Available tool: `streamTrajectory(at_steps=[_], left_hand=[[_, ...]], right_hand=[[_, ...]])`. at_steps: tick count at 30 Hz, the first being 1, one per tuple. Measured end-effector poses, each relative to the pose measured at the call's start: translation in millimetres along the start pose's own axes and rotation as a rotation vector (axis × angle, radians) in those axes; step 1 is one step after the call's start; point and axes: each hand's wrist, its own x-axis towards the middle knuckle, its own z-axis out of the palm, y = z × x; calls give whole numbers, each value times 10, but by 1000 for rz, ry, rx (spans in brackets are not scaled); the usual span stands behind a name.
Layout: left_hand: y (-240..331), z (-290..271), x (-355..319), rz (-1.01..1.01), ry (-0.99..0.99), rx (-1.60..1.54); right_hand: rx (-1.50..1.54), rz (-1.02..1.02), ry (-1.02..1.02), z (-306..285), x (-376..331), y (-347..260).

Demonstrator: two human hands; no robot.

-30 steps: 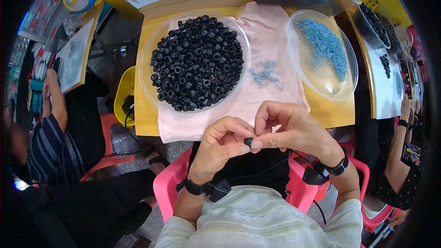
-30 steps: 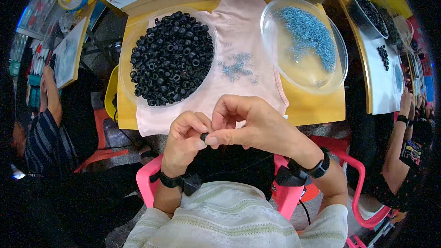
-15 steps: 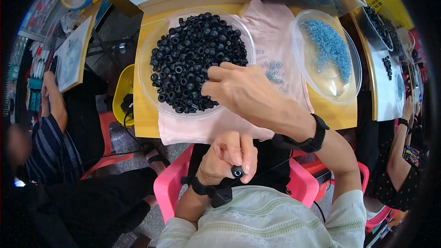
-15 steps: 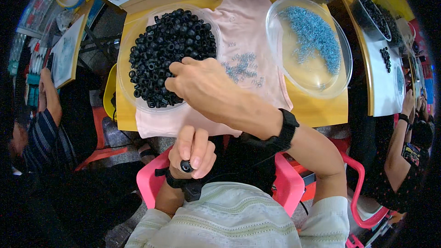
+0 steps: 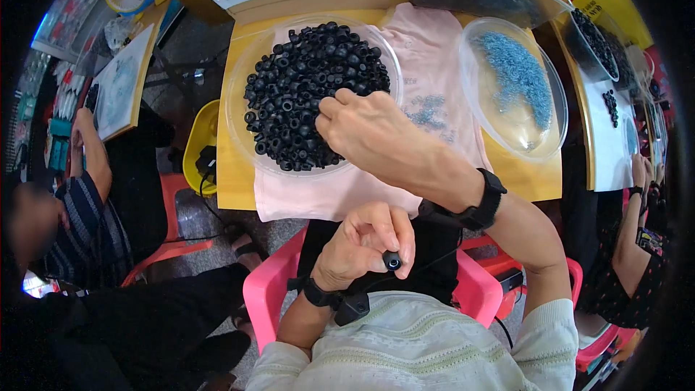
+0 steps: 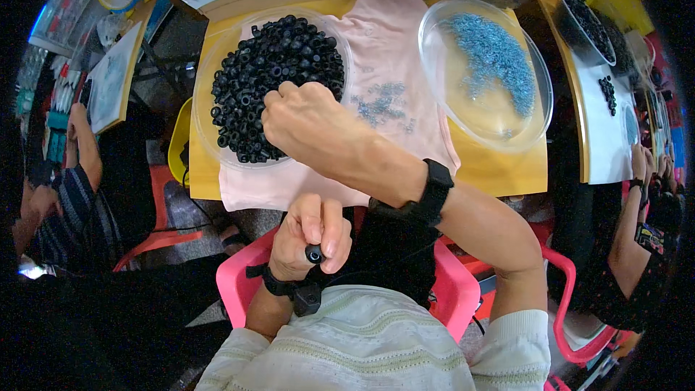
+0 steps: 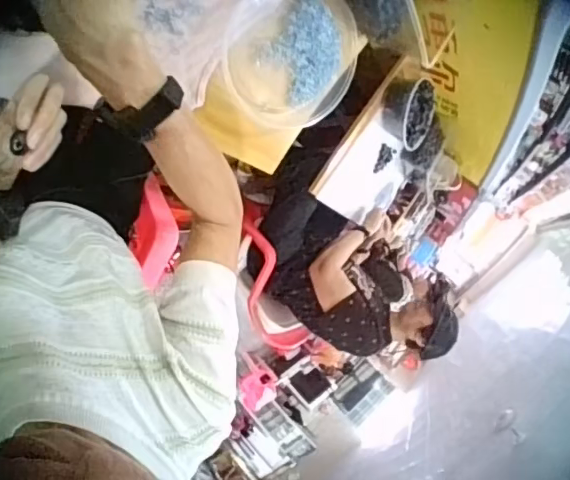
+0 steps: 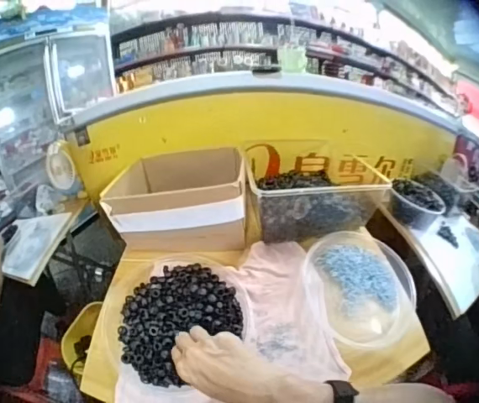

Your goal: Assembling small black plastic components with white inserts by hand.

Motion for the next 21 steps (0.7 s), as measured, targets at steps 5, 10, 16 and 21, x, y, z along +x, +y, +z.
streamTrajectory(at_steps=[5,10,16,21], left_hand=[[-40,19,-46,-27,19,14],[-74,44,-51,10,50,6],[-63,24,-109,0,79,50],[-19,27,-149,18,94,68]], right_hand=[[-1,-19,16,158,29,39],[97,60,78,209,2,104],[248,148,162,-5,-67,163],[297,268,199,-367,-568,142]])
